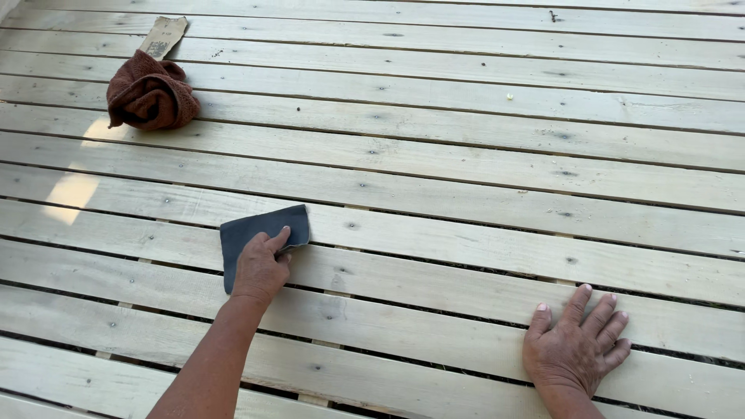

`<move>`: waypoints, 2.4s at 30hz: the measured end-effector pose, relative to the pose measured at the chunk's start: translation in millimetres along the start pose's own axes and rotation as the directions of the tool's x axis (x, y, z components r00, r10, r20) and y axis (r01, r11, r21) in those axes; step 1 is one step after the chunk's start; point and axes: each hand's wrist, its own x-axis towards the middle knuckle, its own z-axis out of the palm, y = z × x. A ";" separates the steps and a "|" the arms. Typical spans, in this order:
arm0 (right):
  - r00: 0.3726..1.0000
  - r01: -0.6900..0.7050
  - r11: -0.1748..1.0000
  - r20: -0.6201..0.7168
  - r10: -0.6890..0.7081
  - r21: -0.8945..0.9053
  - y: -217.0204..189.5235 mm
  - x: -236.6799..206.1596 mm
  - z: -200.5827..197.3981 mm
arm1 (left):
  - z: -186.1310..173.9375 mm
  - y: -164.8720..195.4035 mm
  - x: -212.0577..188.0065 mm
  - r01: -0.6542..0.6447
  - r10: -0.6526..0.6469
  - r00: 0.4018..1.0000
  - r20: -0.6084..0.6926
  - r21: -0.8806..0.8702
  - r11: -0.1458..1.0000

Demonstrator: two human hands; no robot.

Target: The person sands the slatted wooden surface of a large frame, moving a sheet of sandpaper back and forth across the planks with one hand while the other hand steadies the wood. They work across different sections of the slats throughout the episode.

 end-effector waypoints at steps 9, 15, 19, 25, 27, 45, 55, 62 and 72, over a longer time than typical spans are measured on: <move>0.999 -0.004 0.999 0.039 0.005 -0.041 -6.0 0.8 -0.5 | 53.8 82.7 -20.5 -0.028 0.028 0.982 -0.185 0.002 1.000; 0.982 0.148 0.989 0.121 -0.144 -0.020 -9.6 -0.6 -9.0 | 121.7 268.4 -151.0 -0.289 0.301 0.921 0.246 -0.085 0.954; 0.844 0.517 0.847 0.095 -0.529 0.125 39.6 25.5 -12.0 | 96.6 209.8 -124.0 -0.257 0.241 0.954 0.177 0.071 0.964; 0.996 0.074 0.997 0.050 -0.073 -0.021 167.2 82.9 -23.8 | 55.3 114.6 -84.8 0.083 -0.069 0.996 -0.053 0.323 0.943; 0.994 -0.102 0.995 -0.025 0.102 -0.007 176.8 81.6 -20.3 | 77.0 156.2 -103.7 0.044 -0.026 0.996 -0.089 0.202 0.978; 0.984 -0.136 0.991 -0.121 0.134 -0.008 353.1 93.6 -27.8 | 168.9 303.1 -148.2 0.041 -0.019 0.983 -0.184 0.121 0.992; 0.990 -0.122 0.992 -0.070 0.123 0.017 339.6 81.7 -41.1 | 245.9 569.2 -263.2 -0.592 0.594 0.772 0.227 -0.084 0.801; 0.989 -0.129 0.992 -0.067 0.128 0.002 334.9 82.6 -36.0 | 193.5 400.3 -153.9 0.025 -0.033 0.999 0.037 0.188 0.982; 0.980 -0.195 0.979 0.020 0.197 -0.064 335.1 87.8 -32.4 | 287.0 671.8 -244.7 -0.519 0.541 0.778 0.318 -0.158 0.840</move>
